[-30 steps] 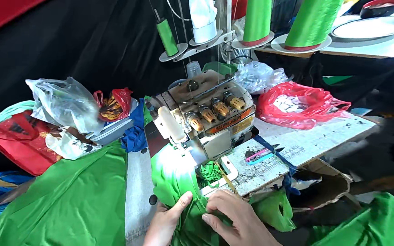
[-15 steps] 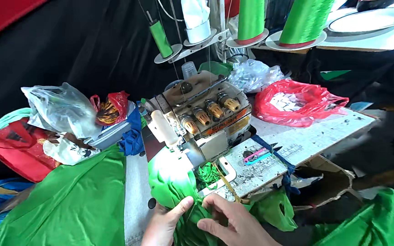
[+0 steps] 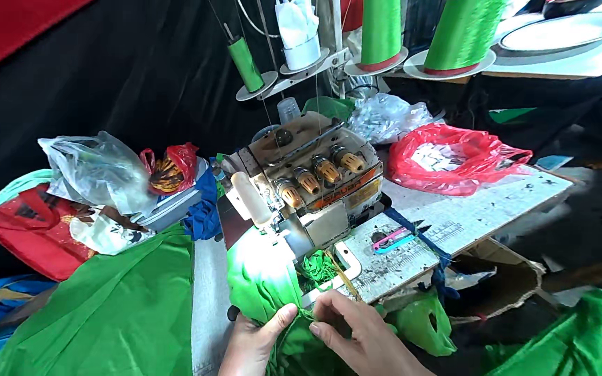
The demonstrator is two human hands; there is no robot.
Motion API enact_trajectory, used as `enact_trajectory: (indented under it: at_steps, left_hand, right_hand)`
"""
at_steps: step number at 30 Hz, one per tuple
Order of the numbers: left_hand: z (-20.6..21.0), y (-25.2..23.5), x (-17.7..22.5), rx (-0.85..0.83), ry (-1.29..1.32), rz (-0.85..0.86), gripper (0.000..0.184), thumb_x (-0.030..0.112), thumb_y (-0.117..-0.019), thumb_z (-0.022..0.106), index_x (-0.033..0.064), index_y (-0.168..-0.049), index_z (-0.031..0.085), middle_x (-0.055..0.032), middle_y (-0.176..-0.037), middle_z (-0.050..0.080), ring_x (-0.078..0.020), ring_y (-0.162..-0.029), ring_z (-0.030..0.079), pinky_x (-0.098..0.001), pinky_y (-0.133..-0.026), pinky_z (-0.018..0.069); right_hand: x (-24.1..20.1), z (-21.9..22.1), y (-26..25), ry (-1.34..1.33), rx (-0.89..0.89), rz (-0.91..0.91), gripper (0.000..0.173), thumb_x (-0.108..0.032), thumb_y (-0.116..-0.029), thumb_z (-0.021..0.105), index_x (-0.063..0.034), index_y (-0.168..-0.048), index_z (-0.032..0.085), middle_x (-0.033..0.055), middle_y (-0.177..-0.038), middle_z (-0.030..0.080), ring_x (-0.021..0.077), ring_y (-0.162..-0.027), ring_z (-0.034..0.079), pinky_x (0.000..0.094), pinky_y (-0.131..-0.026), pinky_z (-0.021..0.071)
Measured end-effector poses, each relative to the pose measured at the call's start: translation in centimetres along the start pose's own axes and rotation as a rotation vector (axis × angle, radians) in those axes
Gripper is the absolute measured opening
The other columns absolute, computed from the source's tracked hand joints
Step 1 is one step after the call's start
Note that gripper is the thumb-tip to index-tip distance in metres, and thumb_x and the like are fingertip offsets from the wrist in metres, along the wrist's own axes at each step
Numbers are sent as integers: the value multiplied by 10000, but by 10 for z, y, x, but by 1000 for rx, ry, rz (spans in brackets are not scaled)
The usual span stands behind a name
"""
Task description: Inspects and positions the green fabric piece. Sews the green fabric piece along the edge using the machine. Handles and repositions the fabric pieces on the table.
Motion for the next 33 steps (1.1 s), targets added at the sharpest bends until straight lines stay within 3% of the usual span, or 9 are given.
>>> enact_trajectory:
  at_steps: [4,7,9,12,15,20,23,29,33]
  left_hand:
    - [-3,2,6,1,-42,25,310,-23,-845,754,-3,-1134,645,-27,-942,759,-89,-897,734,-283,-860,614]
    - [-2,3,7,-7,-9,18,287,-43,-853,737,-7,-1122,646,-36,-938,758,-95,-896,734,-289,-860,616]
    - [0,2,7,-15,20,28,303,-59,-843,740,-11,-1127,645,-50,-944,758,-109,-902,736,-296,-863,616]
    - [0,2,6,9,33,68,341,-57,-805,779,-25,-1121,656,-76,-946,759,-134,-900,740,-315,-864,619]
    - [-2,6,8,55,44,97,343,-61,-776,803,-38,-1091,668,-91,-922,761,-149,-869,747,-327,-838,630]
    - [-1,7,3,88,112,45,240,-33,-858,739,-28,-1087,667,-76,-936,758,-132,-892,737,-321,-860,617]
    - [-12,6,3,139,171,-2,225,27,-935,670,-29,-1150,630,-83,-991,737,-145,-937,721,-345,-890,600]
    - [-23,6,24,171,157,108,259,-72,-828,754,-33,-1071,673,-86,-928,760,-144,-873,743,-324,-840,625]
    - [-29,3,23,189,11,161,329,19,-794,822,-19,-1086,675,-54,-917,762,-109,-864,743,-288,-822,625]
  right_hand:
    - [-2,-2,-1,-33,21,-18,287,-142,-935,674,-7,-1184,632,137,-978,659,197,-838,652,345,-744,561]
    - [5,-2,-5,53,67,-45,501,-463,-932,699,-54,-1218,654,118,-1094,659,213,-1004,640,381,-859,556]
    - [6,2,-10,33,-3,4,550,-526,-939,661,-38,-1194,668,122,-1086,686,218,-1006,667,404,-867,563]
    - [7,4,-13,-32,-55,38,316,-321,-999,632,-20,-1057,707,114,-945,722,167,-872,693,327,-785,564]
    - [1,4,-10,-99,-64,20,224,-214,-992,642,4,-986,696,115,-901,661,133,-814,632,247,-727,521]
    - [-9,8,-5,-246,-73,64,250,-46,-958,657,63,-1176,604,141,-1022,710,132,-901,703,290,-822,585]
    - [-27,2,-3,-234,-77,-14,208,-12,-961,641,98,-1135,610,172,-961,692,134,-831,674,269,-771,562]
    - [-42,-11,-12,-242,-130,-29,142,-13,-973,627,96,-1062,640,147,-935,676,61,-799,629,202,-746,531]
    - [-33,-7,-12,-250,-187,15,162,-3,-954,642,75,-1096,628,101,-932,674,45,-787,619,206,-723,526]
Point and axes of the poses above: each hand's wrist, its own y-axis away from the middle knuckle, its own z-axis out of the palm, x = y × z, the point moved 7 cm from there along -y, towards the middle knuckle
